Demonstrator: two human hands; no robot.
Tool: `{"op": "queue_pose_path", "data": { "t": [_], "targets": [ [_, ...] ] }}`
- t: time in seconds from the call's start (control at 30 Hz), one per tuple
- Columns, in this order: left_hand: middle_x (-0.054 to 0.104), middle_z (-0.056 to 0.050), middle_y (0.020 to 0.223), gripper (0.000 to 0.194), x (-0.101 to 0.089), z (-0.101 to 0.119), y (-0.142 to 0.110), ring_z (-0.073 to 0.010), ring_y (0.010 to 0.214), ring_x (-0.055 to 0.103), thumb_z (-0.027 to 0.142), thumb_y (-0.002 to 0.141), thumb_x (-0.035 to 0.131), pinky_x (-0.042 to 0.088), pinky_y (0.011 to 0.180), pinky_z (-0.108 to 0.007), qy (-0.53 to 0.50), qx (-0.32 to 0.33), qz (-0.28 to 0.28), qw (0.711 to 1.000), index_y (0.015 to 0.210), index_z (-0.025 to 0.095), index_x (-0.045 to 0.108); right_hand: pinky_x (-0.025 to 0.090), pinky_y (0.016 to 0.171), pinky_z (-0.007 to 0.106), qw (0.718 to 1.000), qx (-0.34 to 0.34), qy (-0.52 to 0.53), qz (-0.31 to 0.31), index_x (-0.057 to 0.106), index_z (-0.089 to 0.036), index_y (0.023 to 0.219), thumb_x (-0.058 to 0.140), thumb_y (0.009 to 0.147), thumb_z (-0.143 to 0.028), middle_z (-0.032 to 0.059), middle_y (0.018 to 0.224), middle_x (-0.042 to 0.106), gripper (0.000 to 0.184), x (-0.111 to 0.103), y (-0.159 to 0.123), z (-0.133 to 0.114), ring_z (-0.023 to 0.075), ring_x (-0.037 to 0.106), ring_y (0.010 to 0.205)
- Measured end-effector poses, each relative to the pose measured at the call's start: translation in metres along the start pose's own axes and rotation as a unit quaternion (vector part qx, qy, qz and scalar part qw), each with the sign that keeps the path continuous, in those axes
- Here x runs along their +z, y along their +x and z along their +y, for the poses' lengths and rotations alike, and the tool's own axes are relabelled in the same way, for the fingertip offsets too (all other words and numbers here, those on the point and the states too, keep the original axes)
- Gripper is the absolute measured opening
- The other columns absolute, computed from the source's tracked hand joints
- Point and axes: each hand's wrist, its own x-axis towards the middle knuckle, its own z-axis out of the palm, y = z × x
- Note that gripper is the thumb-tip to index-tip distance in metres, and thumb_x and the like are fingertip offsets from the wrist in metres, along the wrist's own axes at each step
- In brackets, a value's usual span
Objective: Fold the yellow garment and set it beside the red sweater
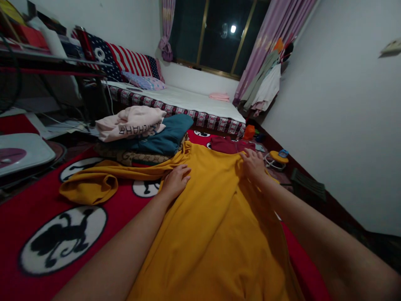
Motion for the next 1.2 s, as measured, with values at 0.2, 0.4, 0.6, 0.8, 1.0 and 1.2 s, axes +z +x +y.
{"op": "queue_pose_path", "data": {
  "t": [0.2, 0.4, 0.6, 0.8, 1.0, 1.2],
  "targets": [
    [0.056, -0.006, 0.134, 0.031, 0.000, 0.000, 0.000, -0.0221, 0.123, 0.053, 0.022, 0.086, 0.055, 0.041, 0.107, -0.037, 0.005, 0.001, 0.002, 1.000, 0.114, 0.019, 0.067, 0.025, 0.105, 0.052, 0.996, -0.054, 0.036, -0.062, 0.060, -0.018, 0.122, 0.040, 0.093, -0.028, 0.0129, 0.134, 0.055, 0.036, 0.007, -0.046, 0.012, 0.0285, 0.044, 0.125],
    [0.054, -0.008, 0.136, 0.035, -0.002, 0.003, 0.000, -0.0204, 0.125, 0.051, 0.022, 0.087, 0.052, 0.039, 0.108, -0.033, 0.041, 0.013, -0.007, 0.999, 0.119, 0.016, 0.064, 0.040, 0.093, 0.036, 0.995, -0.002, 0.097, -0.015, 0.069, -0.018, 0.100, 0.045, 0.089, -0.021, 0.0099, 0.110, 0.067, 0.027, -0.026, -0.080, -0.005, 0.0230, 0.058, 0.102],
    [0.042, -0.008, 0.147, 0.042, -0.008, 0.009, -0.009, -0.0224, 0.139, 0.034, 0.025, 0.092, 0.042, 0.025, 0.116, -0.039, 0.126, 0.050, -0.087, 0.987, 0.132, 0.020, 0.055, 0.047, 0.087, 0.034, 0.975, -0.074, 0.208, -0.002, 0.070, -0.020, 0.095, 0.046, 0.091, -0.028, 0.0105, 0.118, 0.064, 0.025, -0.049, -0.168, -0.013, 0.0225, 0.061, 0.101],
    [0.033, -0.007, 0.153, 0.048, -0.050, -0.002, -0.030, -0.0216, 0.141, 0.030, 0.033, 0.093, 0.041, 0.028, 0.113, -0.035, 0.217, 0.096, -0.211, 0.948, 0.139, 0.022, 0.045, 0.051, 0.090, 0.036, 0.947, -0.032, 0.318, 0.011, 0.069, -0.023, 0.097, 0.049, 0.090, -0.033, 0.0096, 0.120, 0.064, 0.024, -0.044, -0.243, 0.029, 0.0229, 0.062, 0.107],
    [0.064, -0.009, 0.118, 0.038, -0.079, 0.007, -0.034, -0.0254, 0.108, 0.059, 0.021, 0.084, 0.050, 0.046, 0.090, -0.033, 0.302, 0.108, -0.119, 0.940, 0.120, 0.023, 0.061, 0.050, 0.092, 0.037, 0.935, 0.039, 0.350, 0.026, 0.067, -0.023, 0.101, 0.048, 0.088, -0.032, 0.0084, 0.115, 0.065, 0.024, -0.048, -0.254, 0.028, 0.0231, 0.063, 0.104],
    [0.067, -0.015, 0.102, 0.031, -0.069, 0.014, -0.020, -0.0275, 0.094, 0.065, 0.014, 0.088, 0.038, 0.047, 0.079, -0.033, 0.366, 0.093, -0.121, 0.918, 0.101, 0.014, 0.066, 0.049, 0.085, 0.037, 0.940, 0.119, 0.320, 0.016, 0.065, -0.022, 0.105, 0.048, 0.087, -0.031, 0.0085, 0.109, 0.068, 0.026, -0.044, -0.232, 0.013, 0.0246, 0.064, 0.096]
  ]
}}
